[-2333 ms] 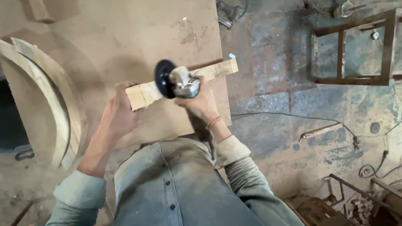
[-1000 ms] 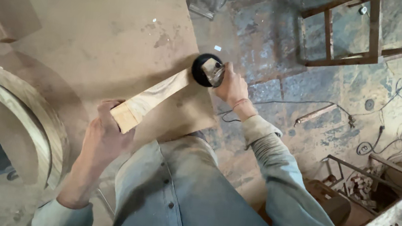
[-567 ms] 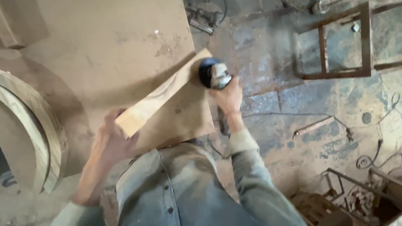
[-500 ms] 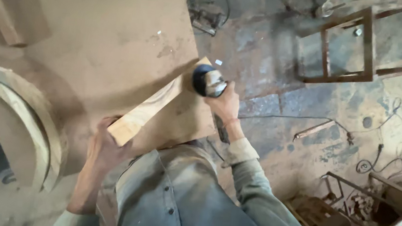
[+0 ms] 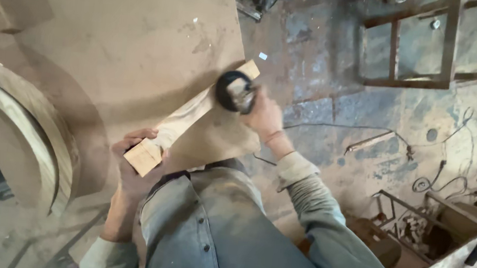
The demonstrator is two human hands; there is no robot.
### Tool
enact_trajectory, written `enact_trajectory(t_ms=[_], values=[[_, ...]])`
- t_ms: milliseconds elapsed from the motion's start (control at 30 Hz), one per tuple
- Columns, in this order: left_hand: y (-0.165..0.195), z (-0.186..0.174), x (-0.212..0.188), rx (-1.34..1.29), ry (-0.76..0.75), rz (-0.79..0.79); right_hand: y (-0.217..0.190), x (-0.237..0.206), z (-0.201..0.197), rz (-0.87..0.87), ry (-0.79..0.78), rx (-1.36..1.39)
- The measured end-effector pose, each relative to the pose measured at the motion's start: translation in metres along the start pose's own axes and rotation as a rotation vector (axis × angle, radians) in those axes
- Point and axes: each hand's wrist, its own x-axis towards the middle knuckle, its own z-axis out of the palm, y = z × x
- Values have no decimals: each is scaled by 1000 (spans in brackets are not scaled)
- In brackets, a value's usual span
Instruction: The person uses an angle grinder with a sanding disc to smooth the surface of a curved wooden piece. They hold the wood with one hand and move the tool back and forth along the grain, then flip the piece to sand the other side.
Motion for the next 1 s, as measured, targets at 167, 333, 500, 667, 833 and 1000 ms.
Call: enact_trajectory(t_ms=[167,333,500,667,833,1000], values=[[4,-1,17,14,-57,29,14,15,-19,9,61,-27],[9,-6,20,6,-67,-26,-7,-3,0,59,77,82],[11,-5,23,4,-70,-9,1,1,-10,59,96,55],[17,-4,26,32,-57,-34,-11,-4,-1,88,62,116],[19,-12,32,75,-42,-23,-44,-20,12,17,-110,283],[14,-31,31,299,-192,-79,-69,-44,20,-66,-279,547]])
